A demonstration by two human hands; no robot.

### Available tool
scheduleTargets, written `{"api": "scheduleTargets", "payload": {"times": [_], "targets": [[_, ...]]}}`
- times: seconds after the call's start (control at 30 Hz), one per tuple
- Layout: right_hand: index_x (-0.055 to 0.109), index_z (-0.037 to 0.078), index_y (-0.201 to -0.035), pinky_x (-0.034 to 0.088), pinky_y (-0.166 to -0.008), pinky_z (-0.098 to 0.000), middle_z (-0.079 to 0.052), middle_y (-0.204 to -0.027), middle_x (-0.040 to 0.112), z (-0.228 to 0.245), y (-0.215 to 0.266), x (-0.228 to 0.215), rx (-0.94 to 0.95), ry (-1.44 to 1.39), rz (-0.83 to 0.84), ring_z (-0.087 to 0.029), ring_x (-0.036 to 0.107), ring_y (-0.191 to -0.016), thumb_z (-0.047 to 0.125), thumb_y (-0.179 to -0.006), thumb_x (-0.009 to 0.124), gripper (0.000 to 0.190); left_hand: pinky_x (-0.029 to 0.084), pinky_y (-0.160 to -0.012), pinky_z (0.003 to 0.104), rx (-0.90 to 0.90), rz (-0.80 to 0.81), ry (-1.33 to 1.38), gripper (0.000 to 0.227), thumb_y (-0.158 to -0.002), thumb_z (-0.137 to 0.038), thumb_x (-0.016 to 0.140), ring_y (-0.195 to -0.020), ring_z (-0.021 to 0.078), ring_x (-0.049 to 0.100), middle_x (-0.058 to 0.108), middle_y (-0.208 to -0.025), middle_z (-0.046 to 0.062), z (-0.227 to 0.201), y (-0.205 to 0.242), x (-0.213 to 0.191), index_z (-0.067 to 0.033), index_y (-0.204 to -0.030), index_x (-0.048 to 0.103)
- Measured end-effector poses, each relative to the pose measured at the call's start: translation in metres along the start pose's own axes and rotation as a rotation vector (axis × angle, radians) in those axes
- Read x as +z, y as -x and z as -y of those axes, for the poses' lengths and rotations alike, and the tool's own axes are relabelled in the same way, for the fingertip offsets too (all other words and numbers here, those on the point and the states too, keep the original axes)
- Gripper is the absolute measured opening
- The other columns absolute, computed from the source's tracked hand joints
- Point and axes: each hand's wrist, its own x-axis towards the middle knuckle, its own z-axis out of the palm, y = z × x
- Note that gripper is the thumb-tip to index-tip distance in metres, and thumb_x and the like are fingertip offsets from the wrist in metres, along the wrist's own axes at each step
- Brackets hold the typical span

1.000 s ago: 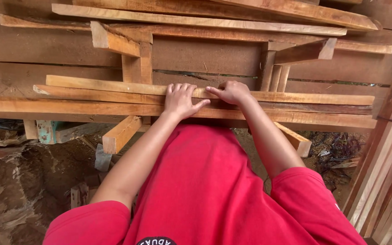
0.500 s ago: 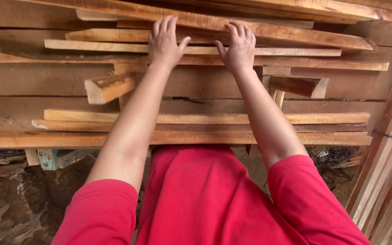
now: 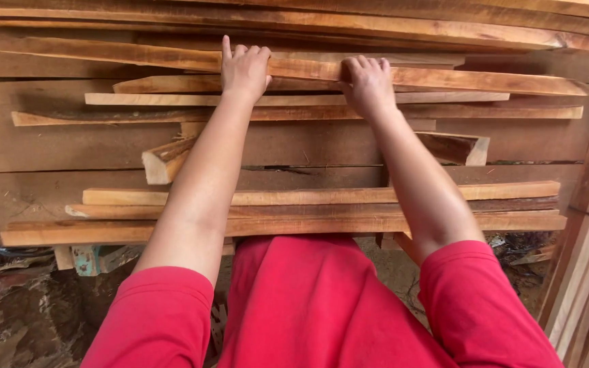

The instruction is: Sorting and arranging thin wood strips onto a wooden rack.

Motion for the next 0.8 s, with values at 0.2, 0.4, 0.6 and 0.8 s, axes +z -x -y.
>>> {"api": "scheduleTargets", "payload": {"times": [0.2, 0.4, 0.6, 0.8], "targets": [[0.059, 0.01, -0.133, 0.039, -0.102, -0.0488, -0.007, -0.113, 0.072, 0.013, 0.038, -0.064, -0.041, 0.14, 0.092, -0.026, 0.069, -0.104, 0.062, -0.103, 0.059, 0.06, 0.023, -0.12, 0.061, 0.135, 0.036, 0.006, 0.048, -0.089, -0.035, 0.078, -0.116, 0.0315, 0.063, 0.072, -0.118, 0.01, -0.015, 0.044, -0.069, -0.0107, -0.128, 0.067], [0.072, 0.01, -0.112, 0.057, -0.059, -0.0291, -0.004, -0.086, 0.072, 0.007, 0.072, -0.103, -0.286, -0.042, -0.131, -0.016, 0.066, -0.067, 0.051, -0.108, 0.068, 0.041, 0.039, -0.106, 0.05, 0.268, 0.039, 0.089, 0.047, -0.102, -0.037, 0.063, -0.12, 0.0272, 0.055, 0.063, -0.136, 0.009, -0.036, 0.097, -0.14, -0.0125, -0.141, 0.055], [0.07, 0.005, -0.11, 0.042, -0.055, -0.0337, -0.009, -0.078, 0.068, 0.066, 0.153, -0.213, -0.142, -0.172, 0.121, -0.021, 0.056, -0.055, 0.059, -0.102, 0.065, 0.055, 0.044, -0.063, 0.031, 0.225, 0.199, 0.257, 0.035, -0.101, -0.037, 0.068, -0.067, 0.015, 0.053, 0.07, -0.097, 0.001, -0.059, 0.183, -0.239, -0.016, -0.13, 0.066], [0.067, 0.005, -0.128, 0.045, -0.047, -0.0303, -0.014, -0.083, 0.072, 0.093, 0.202, -0.236, -0.068, -0.192, 0.516, -0.02, 0.058, -0.055, 0.059, -0.094, 0.056, 0.065, 0.055, -0.072, 0.026, 0.213, 0.509, 0.289, 0.043, -0.097, -0.039, 0.066, -0.08, 0.0159, 0.064, 0.073, -0.112, 0.008, -0.076, 0.244, -0.264, -0.0141, -0.132, 0.066]]}}
